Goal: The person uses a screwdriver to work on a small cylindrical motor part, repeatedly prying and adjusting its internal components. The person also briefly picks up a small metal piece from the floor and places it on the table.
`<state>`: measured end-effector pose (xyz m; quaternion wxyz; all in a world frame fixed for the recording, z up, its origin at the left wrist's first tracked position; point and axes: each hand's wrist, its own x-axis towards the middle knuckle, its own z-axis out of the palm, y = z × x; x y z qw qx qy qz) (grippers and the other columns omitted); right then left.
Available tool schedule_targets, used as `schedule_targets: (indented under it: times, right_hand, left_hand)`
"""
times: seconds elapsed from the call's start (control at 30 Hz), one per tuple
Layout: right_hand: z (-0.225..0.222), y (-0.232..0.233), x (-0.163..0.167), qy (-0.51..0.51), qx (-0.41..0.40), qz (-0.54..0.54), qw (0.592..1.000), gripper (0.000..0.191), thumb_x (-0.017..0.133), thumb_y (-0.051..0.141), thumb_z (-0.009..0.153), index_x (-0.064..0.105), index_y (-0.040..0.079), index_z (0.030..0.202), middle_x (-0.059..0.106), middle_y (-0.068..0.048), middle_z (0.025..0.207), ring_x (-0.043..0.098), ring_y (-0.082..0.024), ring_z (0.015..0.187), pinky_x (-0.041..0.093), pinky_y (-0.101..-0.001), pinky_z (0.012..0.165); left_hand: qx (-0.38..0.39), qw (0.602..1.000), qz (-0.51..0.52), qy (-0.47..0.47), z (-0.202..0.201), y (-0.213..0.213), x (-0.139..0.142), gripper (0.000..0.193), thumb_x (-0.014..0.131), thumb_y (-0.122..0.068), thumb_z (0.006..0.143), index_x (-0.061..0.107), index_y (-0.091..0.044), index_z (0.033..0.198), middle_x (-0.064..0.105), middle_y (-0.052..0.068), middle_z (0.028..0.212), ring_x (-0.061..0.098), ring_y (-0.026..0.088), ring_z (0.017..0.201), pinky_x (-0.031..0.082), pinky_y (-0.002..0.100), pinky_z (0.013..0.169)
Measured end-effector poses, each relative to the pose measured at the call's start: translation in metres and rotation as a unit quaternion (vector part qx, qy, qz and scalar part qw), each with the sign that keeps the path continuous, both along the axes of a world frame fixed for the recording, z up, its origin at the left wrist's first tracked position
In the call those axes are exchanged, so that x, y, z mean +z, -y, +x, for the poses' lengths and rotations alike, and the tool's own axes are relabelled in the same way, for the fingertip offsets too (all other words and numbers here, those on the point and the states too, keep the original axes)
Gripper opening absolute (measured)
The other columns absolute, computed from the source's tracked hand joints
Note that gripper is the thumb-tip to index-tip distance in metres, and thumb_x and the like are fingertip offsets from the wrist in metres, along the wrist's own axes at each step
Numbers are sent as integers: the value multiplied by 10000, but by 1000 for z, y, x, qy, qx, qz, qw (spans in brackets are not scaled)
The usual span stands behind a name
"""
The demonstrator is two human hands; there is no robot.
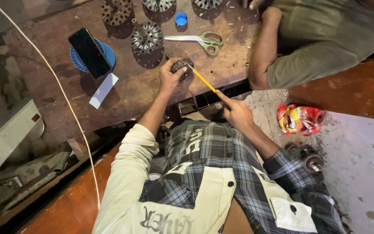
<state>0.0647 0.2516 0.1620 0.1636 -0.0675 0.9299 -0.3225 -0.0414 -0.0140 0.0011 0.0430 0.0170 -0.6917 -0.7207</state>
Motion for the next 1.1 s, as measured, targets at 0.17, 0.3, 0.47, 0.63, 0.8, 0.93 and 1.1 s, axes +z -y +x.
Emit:
schedule_targets:
  times: [0.17, 0.3, 0.47, 0.63, 0.8, 0.93, 1.1]
  right_hand:
    - [-2, 5, 7, 29, 0, 30, 999, 699, 584, 102, 824, 560, 367, 1470, 749, -167, 1048, 715, -382, 876, 574, -484, 768]
    - [-6, 9, 20, 39, 23, 82, 996, 761, 608, 91, 780, 535, 337, 1497, 727, -185, 969, 694, -391, 818, 555, -509, 711]
    - [-17, 3, 34, 52, 48, 115, 991, 750, 687, 149, 754, 548, 329, 1469, 735, -144, 890, 692, -381, 816, 535, -532, 705]
    - [-29, -1, 35, 42, 27, 71, 996, 689, 607, 91, 811, 588, 358, 1446, 762, -117, 979, 715, -375, 857, 558, -504, 741]
    - [-38, 4, 44, 43, 24, 67, 997, 693, 590, 73, 801, 595, 356, 1434, 759, -140, 987, 712, -387, 849, 561, -495, 749]
    - [-38, 6, 53, 80, 78, 136, 984, 761, 618, 69, 782, 536, 286, 1507, 741, -194, 946, 701, -407, 844, 546, -514, 752]
    - [-46, -11, 29, 26, 99, 42, 994, 720, 596, 14, 812, 575, 244, 1494, 763, -163, 992, 730, -381, 844, 573, -477, 796]
  left_hand:
    - [20, 999, -20, 26, 1, -3, -3, 325, 816, -54, 819, 677, -28, 1112, 719, 41, 1027, 674, 129, 947, 560, 295, 881]
    - [15, 1000, -9, 18, 3, -2, 1, 323, 815, -46, 823, 683, -26, 1118, 723, 46, 1053, 678, 134, 972, 552, 293, 902]
    - [21, 999, 8, 33, 3, -2, 2, 338, 823, -26, 820, 714, -20, 1140, 747, 57, 1064, 697, 141, 984, 558, 291, 908]
    - [19, 999, 25, 43, 0, -4, -1, 348, 824, -13, 816, 721, -14, 1149, 760, 59, 1072, 706, 141, 986, 564, 287, 906]
    - [4, 999, 41, 35, 0, -3, -1, 340, 817, 0, 822, 724, -11, 1150, 760, 59, 1079, 707, 133, 987, 565, 284, 913]
    - [-4, 999, 8, 36, 2, -1, 2, 336, 806, -8, 828, 734, -10, 1157, 765, 57, 1073, 715, 125, 973, 570, 282, 902]
    - [-1, 999, 18, 29, 2, 0, 0, 342, 821, -30, 835, 730, -10, 1164, 771, 57, 1073, 714, 126, 971, 571, 283, 898]
